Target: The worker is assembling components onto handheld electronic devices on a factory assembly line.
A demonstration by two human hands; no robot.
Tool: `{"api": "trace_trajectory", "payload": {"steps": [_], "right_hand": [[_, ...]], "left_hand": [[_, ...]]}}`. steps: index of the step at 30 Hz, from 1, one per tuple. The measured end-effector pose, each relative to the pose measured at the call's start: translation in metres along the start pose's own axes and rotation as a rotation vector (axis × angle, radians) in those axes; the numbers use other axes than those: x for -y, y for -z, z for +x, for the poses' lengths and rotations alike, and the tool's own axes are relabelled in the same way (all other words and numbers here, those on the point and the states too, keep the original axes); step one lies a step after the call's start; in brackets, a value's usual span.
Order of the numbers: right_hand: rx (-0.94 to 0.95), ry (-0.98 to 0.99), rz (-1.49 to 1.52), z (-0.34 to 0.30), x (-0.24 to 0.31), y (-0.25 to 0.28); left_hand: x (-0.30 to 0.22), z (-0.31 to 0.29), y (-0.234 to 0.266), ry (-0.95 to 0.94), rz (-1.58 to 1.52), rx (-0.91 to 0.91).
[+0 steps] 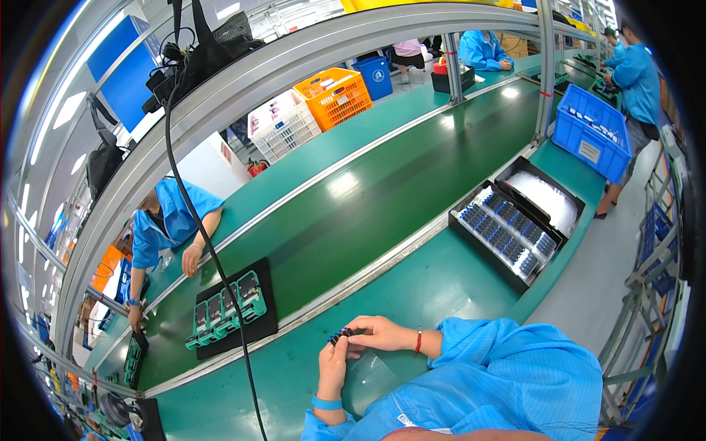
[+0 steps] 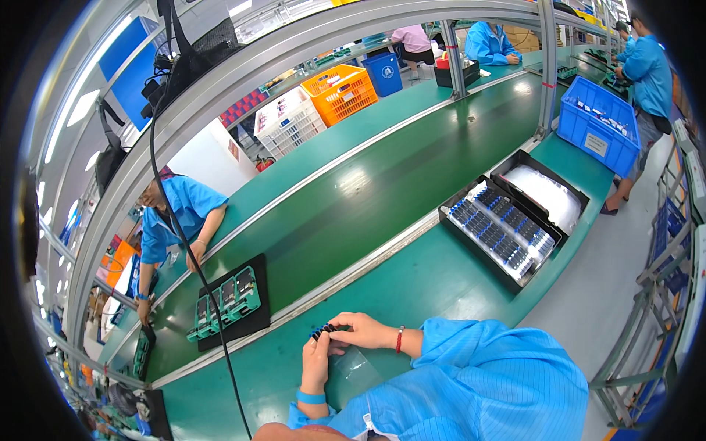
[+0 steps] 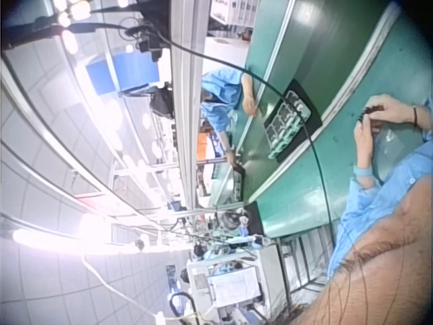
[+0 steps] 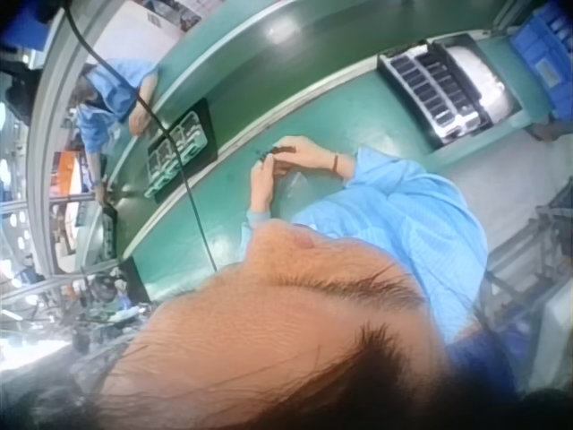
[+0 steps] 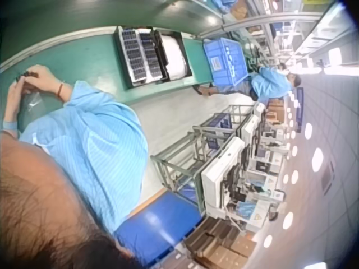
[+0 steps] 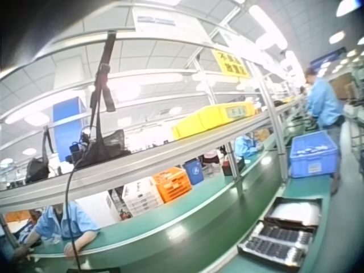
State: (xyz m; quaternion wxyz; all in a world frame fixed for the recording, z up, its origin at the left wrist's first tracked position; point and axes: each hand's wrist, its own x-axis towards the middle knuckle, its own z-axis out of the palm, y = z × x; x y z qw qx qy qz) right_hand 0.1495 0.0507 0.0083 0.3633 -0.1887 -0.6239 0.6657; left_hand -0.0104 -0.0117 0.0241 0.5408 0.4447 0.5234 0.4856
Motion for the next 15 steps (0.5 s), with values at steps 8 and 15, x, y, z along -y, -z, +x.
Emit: {"api": "trace_trajectory", "payload": {"steps": [8,15], "right_hand": [[-0.041,-0.118,0.036,0.001,0.004,0.004],[-0.073,-0.038,-0.055,-0.002,-0.009,0.004]], "left_hand": [[-0.004,-0.002,-0.003,-0.013,0.003,0.002],[0.0,-0.003,-0.005,-0.007,0.036,-0.008]]}}
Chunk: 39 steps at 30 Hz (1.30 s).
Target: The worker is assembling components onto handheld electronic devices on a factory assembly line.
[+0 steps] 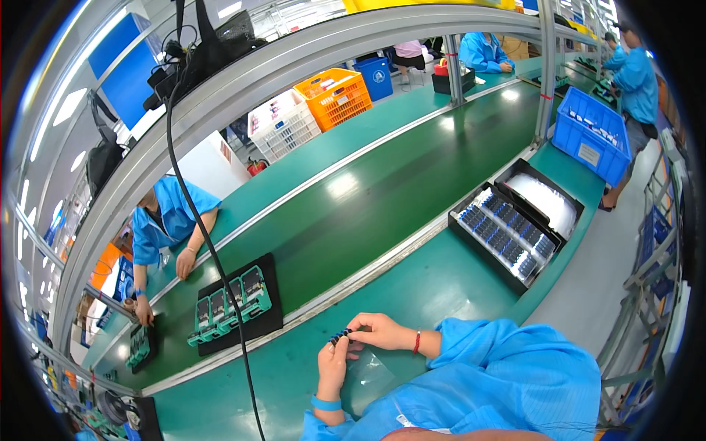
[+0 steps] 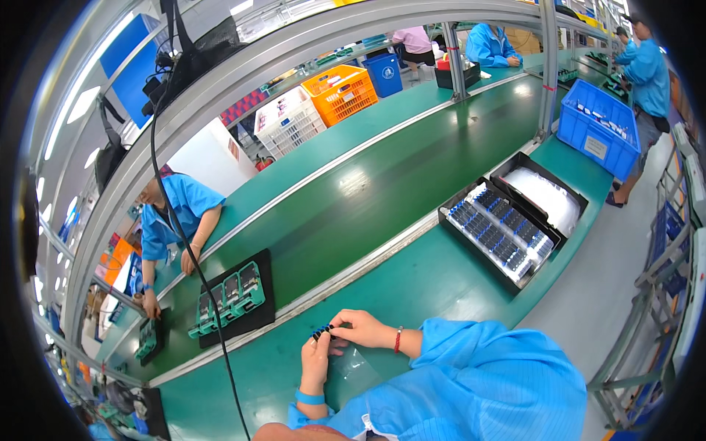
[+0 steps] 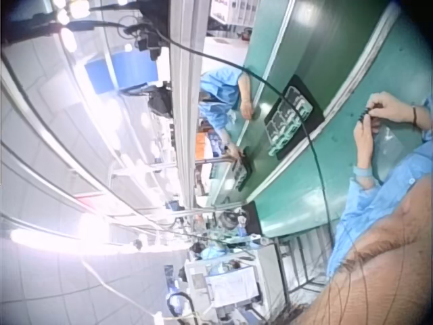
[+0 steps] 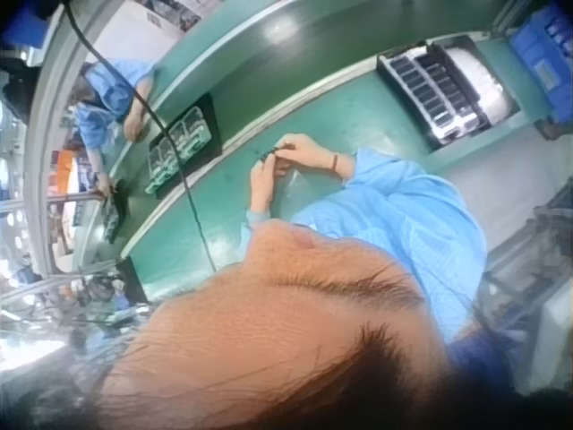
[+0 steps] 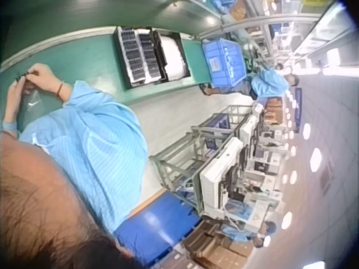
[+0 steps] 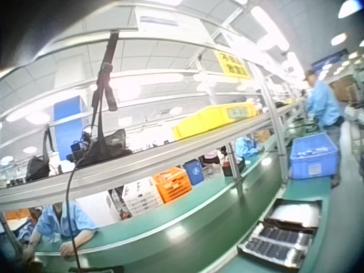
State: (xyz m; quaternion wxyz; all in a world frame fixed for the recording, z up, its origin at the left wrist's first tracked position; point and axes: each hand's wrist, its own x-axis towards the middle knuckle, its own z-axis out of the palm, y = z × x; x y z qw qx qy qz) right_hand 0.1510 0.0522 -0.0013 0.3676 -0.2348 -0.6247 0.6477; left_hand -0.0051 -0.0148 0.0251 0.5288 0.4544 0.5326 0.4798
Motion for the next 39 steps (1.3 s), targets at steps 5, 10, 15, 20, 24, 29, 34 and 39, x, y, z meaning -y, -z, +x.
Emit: {"api": "trace_trajectory", "payload": {"steps": [5,10,15,20,24,29,34,39], "right_hand": [[-0.16,0.133,-0.026,0.005,-0.005,-0.005],[-0.121,0.007,-0.05,0.004,0.002,-0.005],[-0.092,-0.256,0.196,0.024,0.017,-0.002],[0.074,-0.471,0.2,0.076,0.024,-0.011],[0.132,-0.522,0.137,0.125,0.018,-0.035],[-0.039,-0.657,0.173,0.166,0.0,-0.062],[-0.08,-0.743,0.268,0.186,-0.006,-0.073],[-0.151,-0.736,0.037,0.188,0.002,-0.109]], "left_hand": [[-0.009,0.0,0.001,-0.013,0.022,-0.039],[-0.007,0.001,0.007,-0.065,0.013,-0.024],[-0.016,-0.006,0.016,-0.085,-0.151,0.023],[-0.021,-0.015,0.026,-0.058,-0.411,0.278],[-0.026,-0.02,0.039,-0.079,-0.519,0.365],[-0.029,-0.023,0.047,-0.111,-0.551,0.432],[-0.03,-0.027,0.046,-0.119,-0.55,0.465],[-0.03,-0.027,0.052,-0.108,-0.569,0.448]]}}
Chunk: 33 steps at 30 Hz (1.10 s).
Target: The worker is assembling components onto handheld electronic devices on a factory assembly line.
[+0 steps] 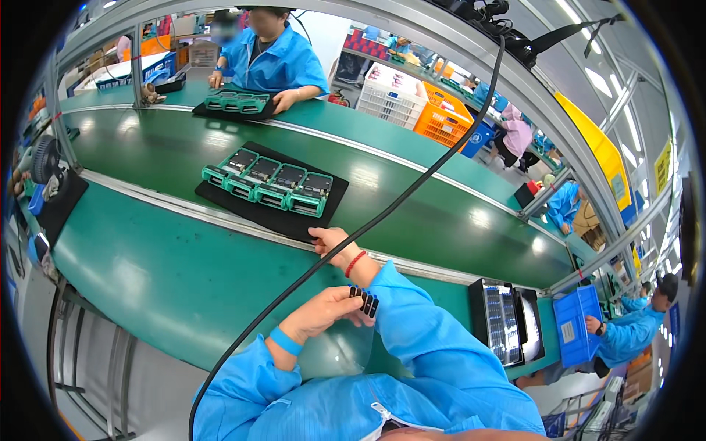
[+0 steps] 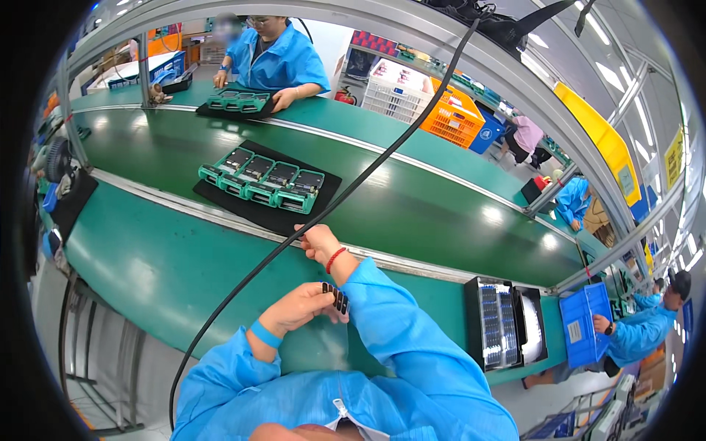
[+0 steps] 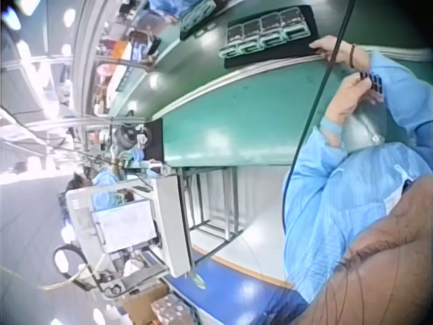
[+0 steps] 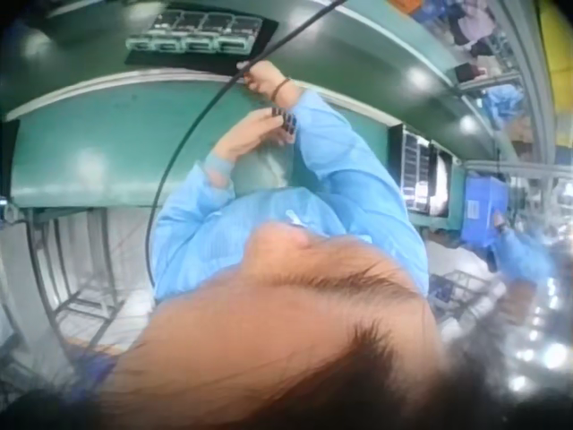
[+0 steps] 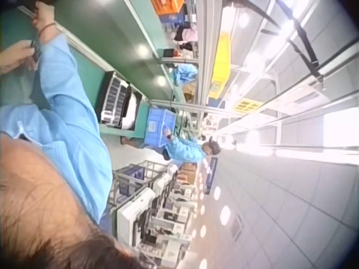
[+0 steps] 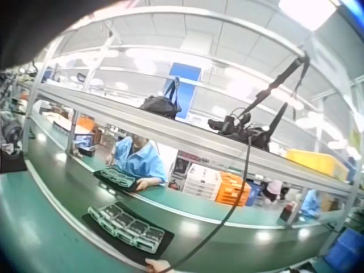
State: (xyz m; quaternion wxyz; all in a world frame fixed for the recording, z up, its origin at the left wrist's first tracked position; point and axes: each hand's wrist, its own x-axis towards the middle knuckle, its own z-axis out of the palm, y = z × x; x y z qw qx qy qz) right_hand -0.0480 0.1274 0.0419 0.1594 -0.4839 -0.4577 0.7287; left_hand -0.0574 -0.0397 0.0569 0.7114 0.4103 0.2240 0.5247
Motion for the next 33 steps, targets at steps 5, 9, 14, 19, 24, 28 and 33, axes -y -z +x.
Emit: {"api": "trace_trajectory", "payload": {"steps": [5,9,14,19,24,28,33], "right_hand": [[0.171,0.124,0.043,-0.02,-0.018,0.01],[0.045,0.254,0.003,-0.076,-0.027,0.043],[-0.064,0.161,0.156,-0.159,-0.062,0.184],[-0.362,0.364,-0.641,-0.224,-0.098,0.274],[-0.487,0.982,-1.231,-0.258,-0.052,0.249],[-0.316,1.229,-1.507,-0.225,-0.029,0.219],[-0.186,1.059,-1.665,-0.171,-0.036,0.228]], "left_hand": [[-0.002,0.0,0.009,-0.014,0.011,-0.051],[-0.02,-0.005,0.013,0.037,-0.022,-0.097],[0.0,0.002,-0.012,0.189,-0.007,-0.054],[-0.015,0.001,-0.066,0.073,0.924,-0.061],[-0.033,0.0,-0.067,-0.296,1.781,-0.09],[-0.027,0.013,-0.055,-0.254,1.923,-0.016],[-0.023,0.03,-0.027,-0.249,1.955,0.164]]}}
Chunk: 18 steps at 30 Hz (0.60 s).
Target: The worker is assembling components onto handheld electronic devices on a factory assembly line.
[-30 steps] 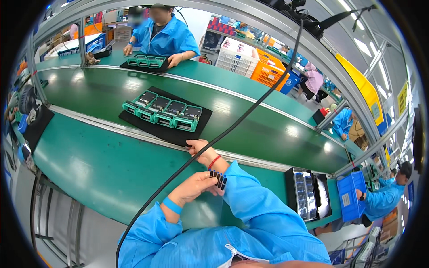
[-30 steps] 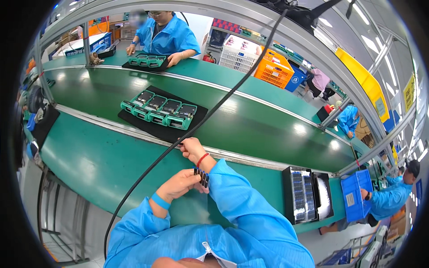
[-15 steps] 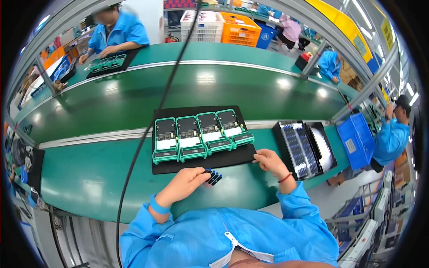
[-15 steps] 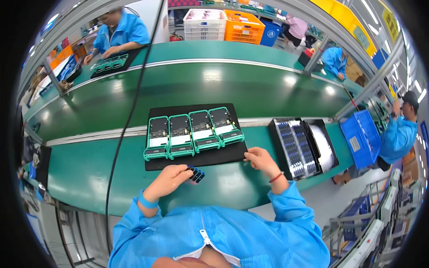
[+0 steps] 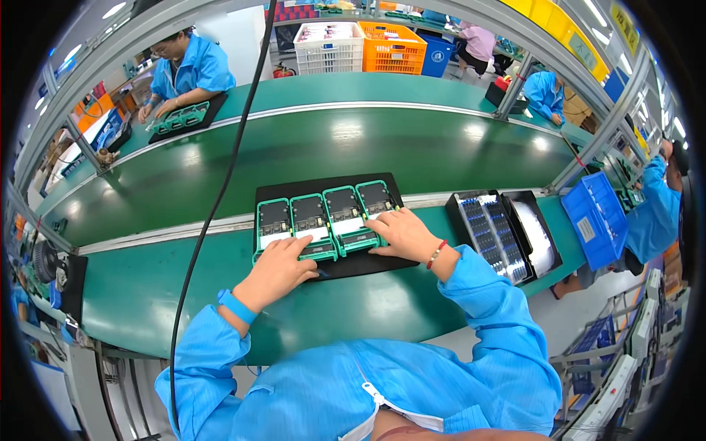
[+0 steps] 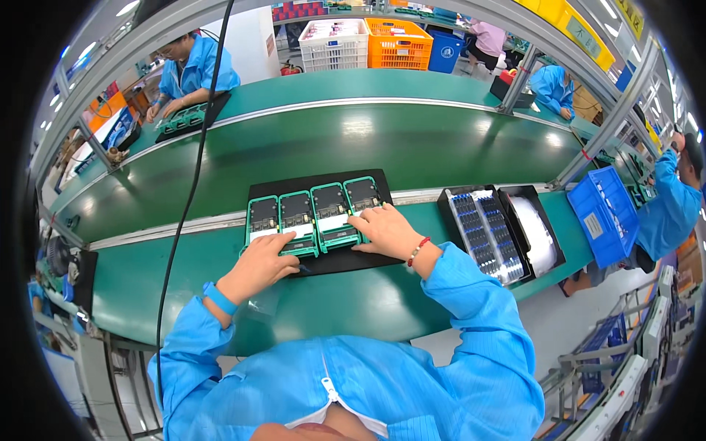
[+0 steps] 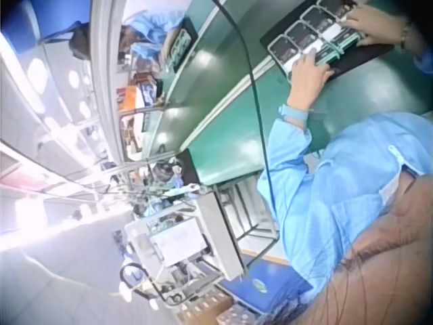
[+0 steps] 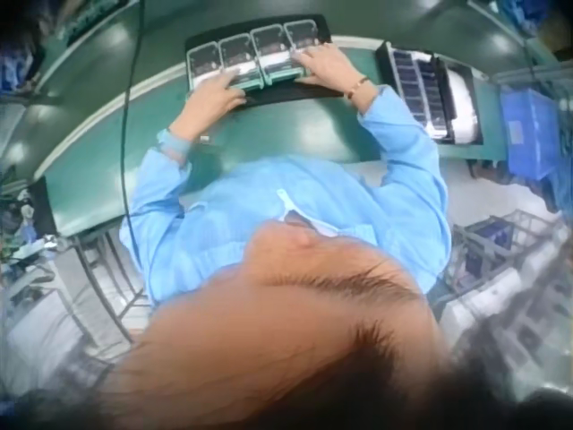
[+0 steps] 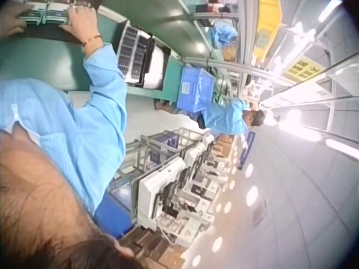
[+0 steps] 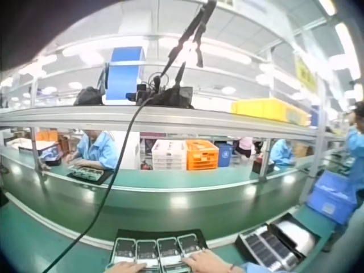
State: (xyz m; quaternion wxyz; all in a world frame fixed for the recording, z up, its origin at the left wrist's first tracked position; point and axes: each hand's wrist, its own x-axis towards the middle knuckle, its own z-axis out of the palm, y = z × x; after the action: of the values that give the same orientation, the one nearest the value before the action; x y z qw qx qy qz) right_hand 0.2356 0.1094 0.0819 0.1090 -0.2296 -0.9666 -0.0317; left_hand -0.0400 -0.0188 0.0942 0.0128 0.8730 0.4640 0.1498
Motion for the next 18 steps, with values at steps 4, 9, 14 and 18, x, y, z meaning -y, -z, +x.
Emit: {"api": "trace_trajectory", "payload": {"steps": [4,9,14,18], "right_hand": [[-0.096,0.077,0.031,0.001,0.0,0.003],[0.033,0.043,0.014,0.006,0.008,0.0],[-0.135,0.09,0.046,0.002,0.017,0.002],[0.031,0.054,-0.004,0.015,0.015,0.005]], "left_hand": [[0.002,0.0,0.005,-0.026,0.149,0.011],[0.007,0.003,0.004,-0.078,0.121,0.036],[0.004,0.002,-0.001,-0.082,0.137,0.046],[0.011,0.009,-0.005,-0.037,0.152,0.053]]}}
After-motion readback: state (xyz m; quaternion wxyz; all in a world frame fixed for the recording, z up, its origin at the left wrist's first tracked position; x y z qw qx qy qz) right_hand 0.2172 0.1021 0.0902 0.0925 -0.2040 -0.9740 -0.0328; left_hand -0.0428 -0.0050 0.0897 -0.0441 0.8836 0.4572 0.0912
